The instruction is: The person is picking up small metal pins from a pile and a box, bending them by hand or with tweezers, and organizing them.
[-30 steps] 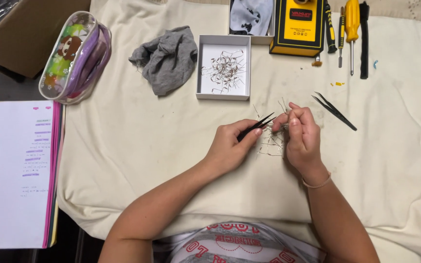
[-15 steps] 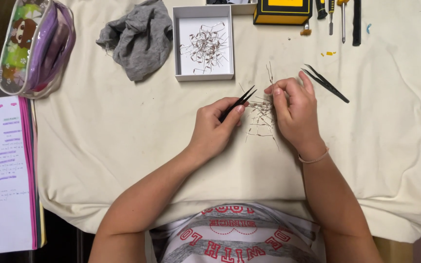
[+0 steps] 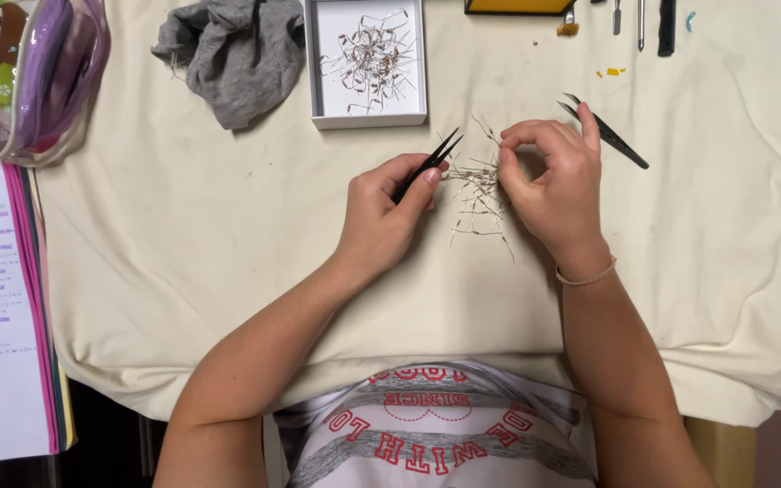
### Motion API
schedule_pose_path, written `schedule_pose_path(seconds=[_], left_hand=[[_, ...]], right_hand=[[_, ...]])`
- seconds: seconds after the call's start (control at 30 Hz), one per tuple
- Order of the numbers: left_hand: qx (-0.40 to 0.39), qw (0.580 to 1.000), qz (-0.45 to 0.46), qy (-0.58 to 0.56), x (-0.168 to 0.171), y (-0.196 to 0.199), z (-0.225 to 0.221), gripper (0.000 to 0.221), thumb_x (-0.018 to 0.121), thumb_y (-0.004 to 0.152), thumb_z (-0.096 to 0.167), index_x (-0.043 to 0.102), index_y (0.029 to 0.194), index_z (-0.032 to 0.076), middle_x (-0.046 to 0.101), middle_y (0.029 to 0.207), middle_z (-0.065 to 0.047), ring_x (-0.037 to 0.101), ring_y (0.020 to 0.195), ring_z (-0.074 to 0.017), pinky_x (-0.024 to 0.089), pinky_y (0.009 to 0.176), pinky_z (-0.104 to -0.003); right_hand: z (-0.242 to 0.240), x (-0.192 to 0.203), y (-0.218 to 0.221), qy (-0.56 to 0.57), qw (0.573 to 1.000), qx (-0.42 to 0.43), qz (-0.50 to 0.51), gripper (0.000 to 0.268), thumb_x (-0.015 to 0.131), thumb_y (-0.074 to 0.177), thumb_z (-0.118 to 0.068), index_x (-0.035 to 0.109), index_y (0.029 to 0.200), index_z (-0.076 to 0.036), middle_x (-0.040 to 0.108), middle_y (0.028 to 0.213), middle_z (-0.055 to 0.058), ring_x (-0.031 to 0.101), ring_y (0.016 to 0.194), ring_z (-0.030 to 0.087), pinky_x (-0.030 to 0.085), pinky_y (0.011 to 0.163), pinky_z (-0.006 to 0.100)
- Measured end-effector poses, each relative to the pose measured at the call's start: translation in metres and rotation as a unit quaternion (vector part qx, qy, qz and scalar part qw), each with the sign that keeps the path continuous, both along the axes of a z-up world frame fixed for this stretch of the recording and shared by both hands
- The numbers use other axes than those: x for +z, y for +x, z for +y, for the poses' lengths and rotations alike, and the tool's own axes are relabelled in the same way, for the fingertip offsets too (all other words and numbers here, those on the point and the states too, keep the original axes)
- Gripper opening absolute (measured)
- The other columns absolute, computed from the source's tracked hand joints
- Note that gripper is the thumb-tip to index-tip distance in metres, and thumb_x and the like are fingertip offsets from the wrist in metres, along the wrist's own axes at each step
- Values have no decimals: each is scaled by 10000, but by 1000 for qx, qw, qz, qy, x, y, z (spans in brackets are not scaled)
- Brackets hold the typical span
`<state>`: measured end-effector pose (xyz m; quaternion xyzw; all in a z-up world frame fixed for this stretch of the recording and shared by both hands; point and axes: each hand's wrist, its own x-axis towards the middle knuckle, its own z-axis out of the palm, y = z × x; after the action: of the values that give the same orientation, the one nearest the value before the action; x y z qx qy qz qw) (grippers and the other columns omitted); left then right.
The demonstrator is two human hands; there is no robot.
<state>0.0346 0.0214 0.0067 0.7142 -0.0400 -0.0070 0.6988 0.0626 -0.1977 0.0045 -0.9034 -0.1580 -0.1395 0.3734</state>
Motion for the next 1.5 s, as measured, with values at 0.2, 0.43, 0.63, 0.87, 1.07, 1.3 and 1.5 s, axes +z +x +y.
schedule_pose_path(seconds=[0.2, 0.43, 0.63, 0.87, 1.07, 1.3, 1.5], left_hand=[[-4, 1000, -4, 0, 1, 0, 1, 177, 616, 1020, 167, 754, 1070, 67, 641, 594, -27, 508, 583, -96, 452, 545, -231], [2, 1000, -3, 2, 2, 1, 3, 186, 612, 1026, 178, 752, 1080, 67, 641, 594, -30, 496, 578, -92, 448, 554, -229], [5, 1000, -11, 2, 2, -1, 1, 186, 611, 1026, 180, 758, 1062, 71, 642, 590, -28, 504, 578, -91, 447, 553, -224], [22, 999, 20, -28, -1, 1, 3, 165, 623, 1011, 165, 758, 1057, 82, 648, 623, -33, 498, 620, -83, 446, 579, -216], [1, 998, 15, -60, -4, -6, -9, 159, 659, 992, 186, 768, 1061, 93, 668, 644, -42, 548, 659, -86, 478, 608, -226], [-11, 998, 2, -68, -16, -15, -21, 157, 678, 996, 184, 780, 1075, 94, 689, 639, -68, 602, 644, -109, 530, 617, -264], [-10, 997, -6, -74, -16, -17, -22, 170, 677, 994, 169, 779, 1082, 65, 683, 623, -67, 586, 625, -101, 513, 593, -251]], right_hand=[[-3, 4, 1, 20, 1000, -15, 11, 212, 723, 943, 40, 607, 901, -132, 740, 995, 17, 703, 1004, 285, 203, 1231, 594], [-3, -8, 4, -82, 995, -9, 52, 176, 824, 909, -106, 739, 1046, -177, 697, 1054, -6, 637, 1070, 258, 205, 1212, 612], [25, -31, 14, -130, 991, -17, 1, 146, 851, 925, -225, 790, 1042, -164, 697, 994, 36, 629, 1057, 277, 203, 1181, 650], [25, -22, 19, -40, 999, -29, 18, 65, 728, 962, -97, 689, 984, -144, 696, 874, 24, 661, 972, 256, 208, 1217, 604], [25, 3, -3, 186, 982, 3, 19, 63, 669, 987, -17, 697, 1026, -57, 642, 765, 41, 638, 865, 199, 333, 1223, 537], [34, 8, -16, 259, 964, 47, -28, 62, 667, 971, 34, 712, 1012, 46, 578, 705, 69, 609, 817, 168, 398, 1208, 557], [29, 1, -15, 272, 960, 46, -50, 53, 661, 991, 16, 706, 1006, 41, 565, 711, 62, 583, 806, 163, 413, 1195, 572]])
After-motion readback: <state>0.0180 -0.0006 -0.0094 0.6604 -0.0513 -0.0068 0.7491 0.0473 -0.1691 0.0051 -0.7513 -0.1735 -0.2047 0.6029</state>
